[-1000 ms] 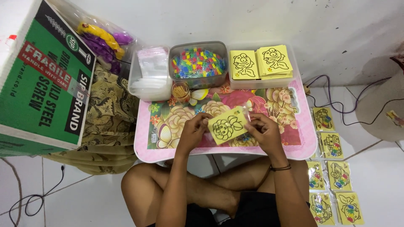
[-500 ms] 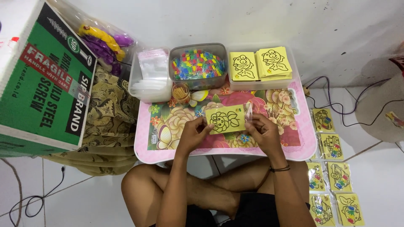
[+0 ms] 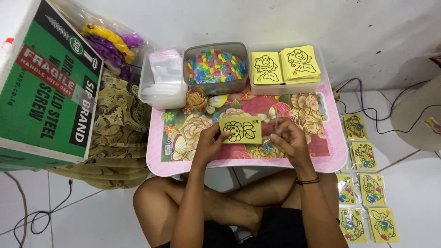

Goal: The person sits on the floor and packs small yellow cards with printed designs into clear plastic bags. They place colorful plastic pieces into the bags along with the cards, seal them, and arrange the finished packages on the floor.

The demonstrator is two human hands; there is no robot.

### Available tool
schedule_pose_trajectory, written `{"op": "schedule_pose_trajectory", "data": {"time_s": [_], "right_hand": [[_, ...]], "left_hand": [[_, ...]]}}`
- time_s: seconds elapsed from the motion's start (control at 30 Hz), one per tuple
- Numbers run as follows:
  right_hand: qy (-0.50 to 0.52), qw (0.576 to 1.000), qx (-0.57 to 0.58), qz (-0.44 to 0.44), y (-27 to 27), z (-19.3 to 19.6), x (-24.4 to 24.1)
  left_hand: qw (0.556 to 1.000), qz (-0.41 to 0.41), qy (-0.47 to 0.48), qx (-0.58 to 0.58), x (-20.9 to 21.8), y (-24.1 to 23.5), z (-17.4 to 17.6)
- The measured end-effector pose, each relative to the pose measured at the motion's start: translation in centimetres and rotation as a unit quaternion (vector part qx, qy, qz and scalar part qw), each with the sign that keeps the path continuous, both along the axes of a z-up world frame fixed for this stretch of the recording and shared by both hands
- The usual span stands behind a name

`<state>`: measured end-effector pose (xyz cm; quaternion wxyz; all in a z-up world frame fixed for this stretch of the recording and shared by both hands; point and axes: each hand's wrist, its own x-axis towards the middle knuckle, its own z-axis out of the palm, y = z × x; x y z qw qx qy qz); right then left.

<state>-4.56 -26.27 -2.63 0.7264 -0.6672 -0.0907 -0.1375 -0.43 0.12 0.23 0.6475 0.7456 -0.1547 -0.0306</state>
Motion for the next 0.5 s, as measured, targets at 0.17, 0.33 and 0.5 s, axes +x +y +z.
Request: {"op": "schedule_pose_trajectory", "data": {"time_s": [0.17, 0.33, 0.5], "right_hand": [[0.027, 0.996, 0.078, -0.021, 0.6, 0.8, 0.2], [0.009, 0.997, 0.051, -0.062, 0.5, 0.3, 0.5], [-0.017, 0.994, 0.078, -0.08, 0.1, -0.5, 0.6]], "left_hand": [[1.0, 0.017, -0.006, 0.002, -0.1, -0.1, 0.1], [0.999, 0.016, -0.021, 0.027, 0.1, -0.1, -0.1], [0.998, 0.021, -0.039, 0.043, 0.1, -0.2, 0.1]]}}
